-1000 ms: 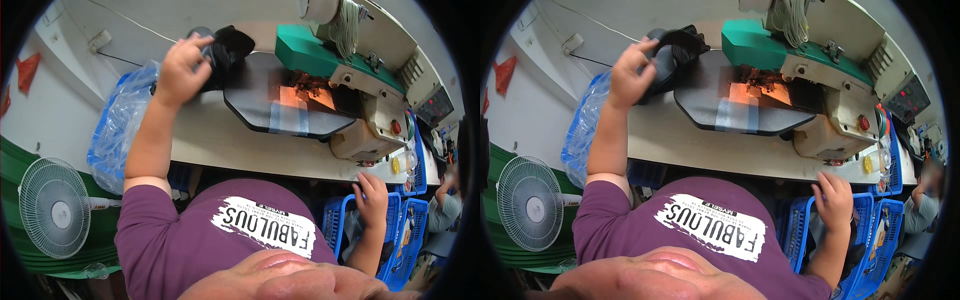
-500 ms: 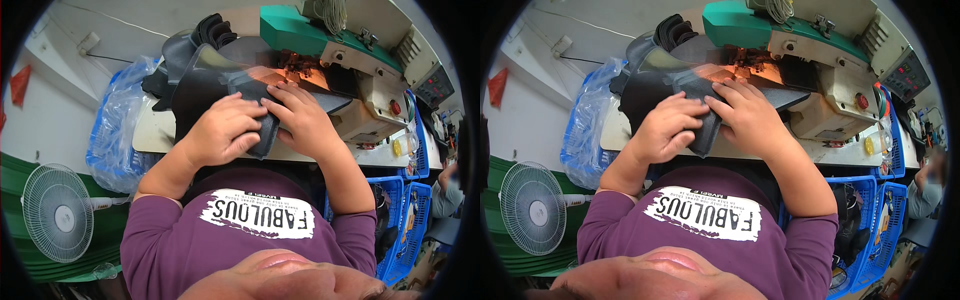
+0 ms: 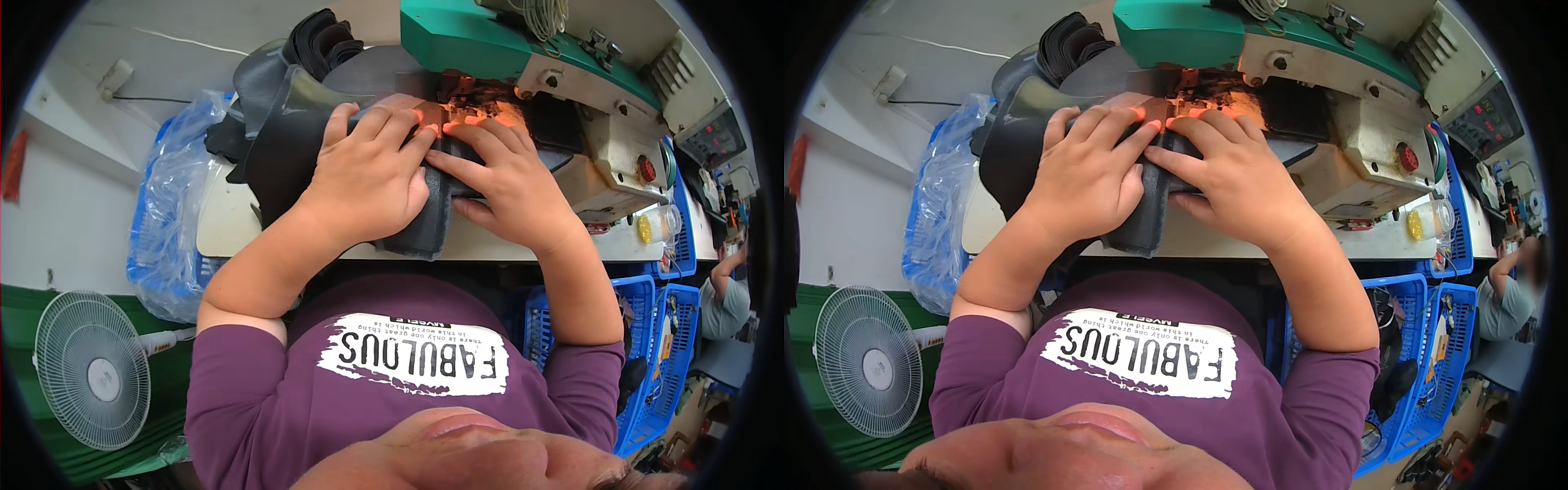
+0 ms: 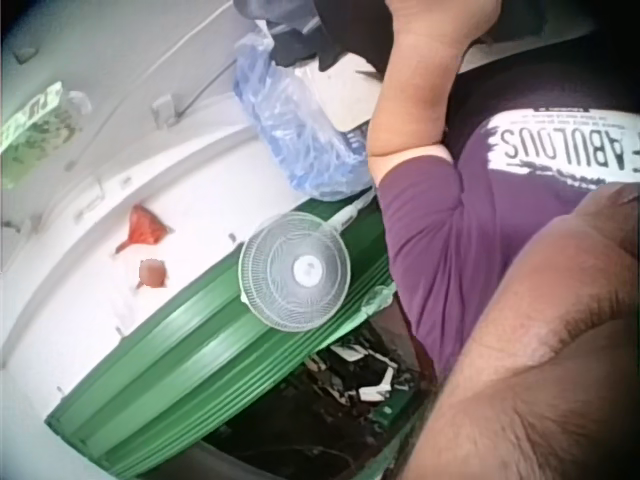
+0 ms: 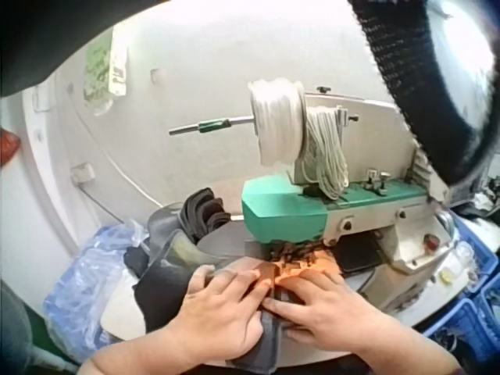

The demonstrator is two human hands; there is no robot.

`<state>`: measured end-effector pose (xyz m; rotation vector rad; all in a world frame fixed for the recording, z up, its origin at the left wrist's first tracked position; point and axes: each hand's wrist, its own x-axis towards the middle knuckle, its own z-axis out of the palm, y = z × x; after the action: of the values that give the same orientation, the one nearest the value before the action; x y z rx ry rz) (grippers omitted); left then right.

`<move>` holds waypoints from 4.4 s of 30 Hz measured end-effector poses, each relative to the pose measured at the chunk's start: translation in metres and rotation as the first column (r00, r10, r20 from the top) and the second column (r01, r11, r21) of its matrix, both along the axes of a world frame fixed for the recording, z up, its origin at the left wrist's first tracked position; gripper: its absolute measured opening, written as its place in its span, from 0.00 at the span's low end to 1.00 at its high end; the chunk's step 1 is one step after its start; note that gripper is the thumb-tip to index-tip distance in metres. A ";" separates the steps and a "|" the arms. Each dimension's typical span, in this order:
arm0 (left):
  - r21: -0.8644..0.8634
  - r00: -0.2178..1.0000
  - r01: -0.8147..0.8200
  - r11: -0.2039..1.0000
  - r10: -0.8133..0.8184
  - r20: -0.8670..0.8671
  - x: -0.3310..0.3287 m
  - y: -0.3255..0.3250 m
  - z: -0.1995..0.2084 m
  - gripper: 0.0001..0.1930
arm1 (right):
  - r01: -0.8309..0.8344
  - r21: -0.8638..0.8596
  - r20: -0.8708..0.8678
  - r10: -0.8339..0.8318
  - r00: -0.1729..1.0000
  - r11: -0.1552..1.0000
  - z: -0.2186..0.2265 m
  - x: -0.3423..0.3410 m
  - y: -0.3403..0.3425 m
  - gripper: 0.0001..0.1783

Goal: The recorder is using an industrial sewing machine to stitch together pieces of shoe leather.

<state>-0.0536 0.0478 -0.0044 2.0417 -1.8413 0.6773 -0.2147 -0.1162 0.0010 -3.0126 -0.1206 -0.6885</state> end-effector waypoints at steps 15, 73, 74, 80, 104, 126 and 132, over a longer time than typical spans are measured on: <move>0.086 0.995 -0.023 0.996 0.014 0.103 0.001 -0.025 0.007 0.25 | 0.071 0.139 0.118 -0.088 0.989 0.988 -0.006 0.003 -0.002 0.33; 0.353 0.947 0.272 0.895 -0.182 -0.266 0.113 -0.008 0.024 0.22 | 0.057 -0.017 0.383 -0.046 0.923 0.998 -0.027 0.006 0.007 0.22; 0.408 0.956 0.255 0.877 -0.167 -0.240 0.100 0.003 0.032 0.24 | 0.039 -0.036 0.474 -0.017 0.880 0.999 -0.037 0.011 0.017 0.19; 0.444 1.000 -0.019 0.896 0.020 0.002 0.039 0.014 0.034 0.26 | -0.237 -0.192 0.612 0.305 0.730 0.952 -0.083 0.050 0.081 0.16; 0.132 0.998 0.040 0.990 -0.034 -0.050 0.017 -0.031 0.018 0.18 | -0.481 0.497 0.621 0.091 0.779 0.722 -0.048 -0.040 0.031 0.11; 0.208 0.968 0.106 0.972 -0.053 -0.244 0.022 -0.041 0.034 0.19 | -0.545 0.510 0.571 0.213 0.793 0.665 -0.046 -0.061 0.013 0.17; 0.194 0.956 0.152 0.969 -0.094 -0.279 0.035 -0.042 0.024 0.17 | -0.577 0.528 0.569 0.245 0.785 0.623 -0.042 -0.073 0.005 0.15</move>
<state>-0.0181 0.0060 0.0198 2.0061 -1.9266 0.1623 -0.2878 -0.1113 -0.0410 -1.9543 -0.4714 -1.0638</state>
